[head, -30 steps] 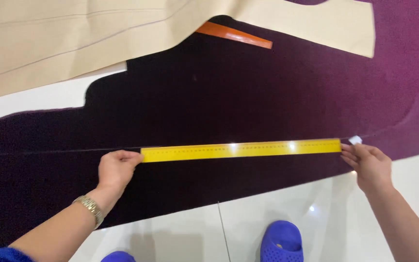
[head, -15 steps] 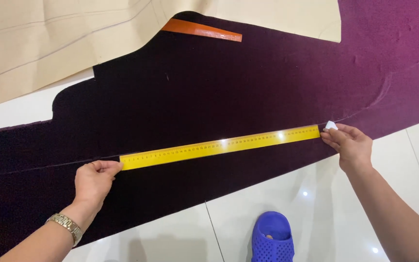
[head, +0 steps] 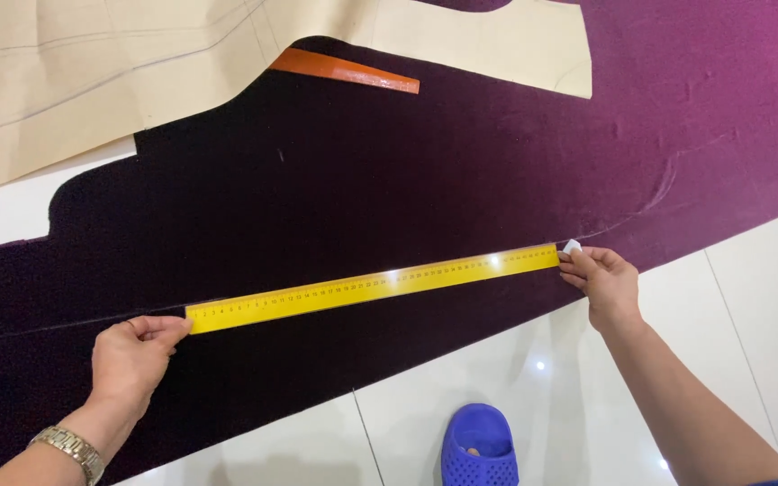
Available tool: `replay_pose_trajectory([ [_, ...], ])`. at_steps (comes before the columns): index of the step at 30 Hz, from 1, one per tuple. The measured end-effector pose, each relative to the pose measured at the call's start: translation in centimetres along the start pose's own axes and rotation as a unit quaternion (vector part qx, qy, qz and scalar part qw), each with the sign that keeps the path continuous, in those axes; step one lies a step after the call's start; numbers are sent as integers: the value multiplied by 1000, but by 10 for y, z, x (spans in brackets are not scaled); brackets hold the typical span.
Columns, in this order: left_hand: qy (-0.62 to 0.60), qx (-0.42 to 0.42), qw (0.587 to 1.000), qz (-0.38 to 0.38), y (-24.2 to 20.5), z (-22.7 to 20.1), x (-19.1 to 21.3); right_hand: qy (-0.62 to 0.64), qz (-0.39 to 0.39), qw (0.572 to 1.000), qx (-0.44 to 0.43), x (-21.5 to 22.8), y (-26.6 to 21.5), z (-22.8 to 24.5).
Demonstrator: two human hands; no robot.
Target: Tracing a paper pattern onto purple velvet fabric using a ruler and chalk on the floor.
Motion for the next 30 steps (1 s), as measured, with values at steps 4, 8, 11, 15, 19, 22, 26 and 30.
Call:
replay_pose_trajectory([
  [4,2,-6,1000,-2,1,2,1,3,6,1000,-2,0,0,-1],
  [8,16,2,1000,-5,-2,-3,0,13,6,1000,-5,3,1,-3],
  [11,11,-8,1000,-9,0,1,-1,11,-1,1000,-12,1,-2,1],
  [15,5,-9,1000,-8,1,1,0,4,5,1000,-10,1,-5,5],
  [19,-5,2,1000,-1,-2,-2,0,1,0,1000,-14,2,-7,6],
  [22,1,-1,1000,-3,0,0,-1,-4,-2,1000,-14,3,-7,5],
  [26,6,-5,1000,-2,1,1,-1,-1,-5,1000,-20,0,-11,10],
  [30,4,1,1000,-5,1,1,-1,-1,-5,1000,-22,0,-10,9],
])
Point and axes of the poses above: each hand's wrist, its own y-axis towards the middle knuckle, its own x-axis out of the back of the hand, z = x × y, the point moved 1 cm from there along y, towards the middle knuckle, and after that the axes turned 7 degrees about -y, right-handed, at the moved point
